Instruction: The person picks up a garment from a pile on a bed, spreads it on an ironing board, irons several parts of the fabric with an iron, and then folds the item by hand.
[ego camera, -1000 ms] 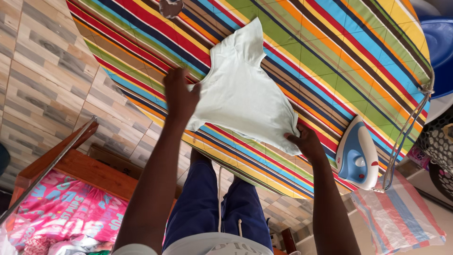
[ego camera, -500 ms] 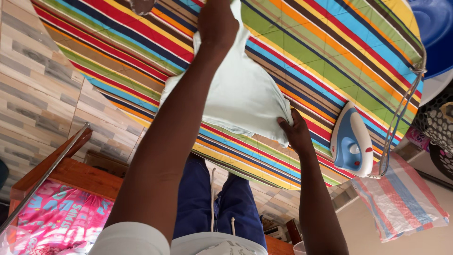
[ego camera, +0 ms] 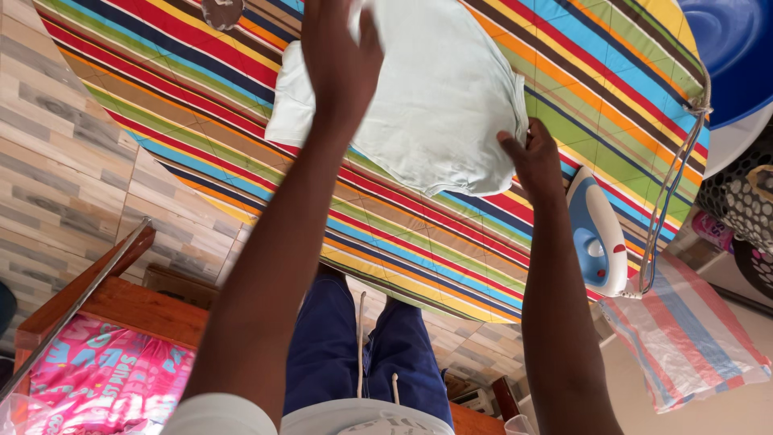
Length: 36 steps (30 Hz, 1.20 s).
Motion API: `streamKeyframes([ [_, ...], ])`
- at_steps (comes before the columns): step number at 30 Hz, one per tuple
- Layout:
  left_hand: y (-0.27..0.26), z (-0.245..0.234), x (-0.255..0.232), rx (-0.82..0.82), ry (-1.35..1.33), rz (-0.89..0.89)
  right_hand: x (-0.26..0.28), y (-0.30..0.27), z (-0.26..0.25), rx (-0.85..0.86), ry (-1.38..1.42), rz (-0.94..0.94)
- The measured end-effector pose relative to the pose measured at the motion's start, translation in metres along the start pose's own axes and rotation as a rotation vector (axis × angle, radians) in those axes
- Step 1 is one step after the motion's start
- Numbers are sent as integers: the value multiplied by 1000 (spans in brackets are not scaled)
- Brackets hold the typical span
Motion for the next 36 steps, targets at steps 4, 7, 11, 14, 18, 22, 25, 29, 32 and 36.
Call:
streamKeyframes([
  [4,-134,-26,23,710,235,-852,-16,-11,-1,4,127,37],
  [7,-227,-41,3,1038,21,-1317,-26,-13,-7,-54,17,176],
  [11,-274,-15,-24,546,-736,-1452,-32,-11,-4,42,56,58],
  [14,-281,9,-28,422,-854,-1517,-29,-7,-2,45,106,66],
  [18,-294,27,-37,302,-900,-1503,-33,-15,0,65,178,54],
  [22,-299,25,-38,222,-979,-1456,-45,-27,-3,41,239,104],
  [25,-308,11,-50,317,-986,-1517,-58,-45,-10,-5,305,155],
  [29,-331,-13,-63,355,-995,-1546,-85,-85,-26,-50,230,199],
  [32,-347,-23,-64,457,-927,-1582,-106,-104,-36,-99,116,234],
  [36,-349,-43,-52,775,-397,-1383,-120,-114,-50,-186,-447,316],
])
Point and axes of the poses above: each hand's wrist, its own y-axis towards the middle knuckle, its own z-axis out of the palm, x = y × z, the point moved 4 cm from there along y, towards the middle knuckle, and after that the axes turned 12 degrees about y, right-handed, at the moved point
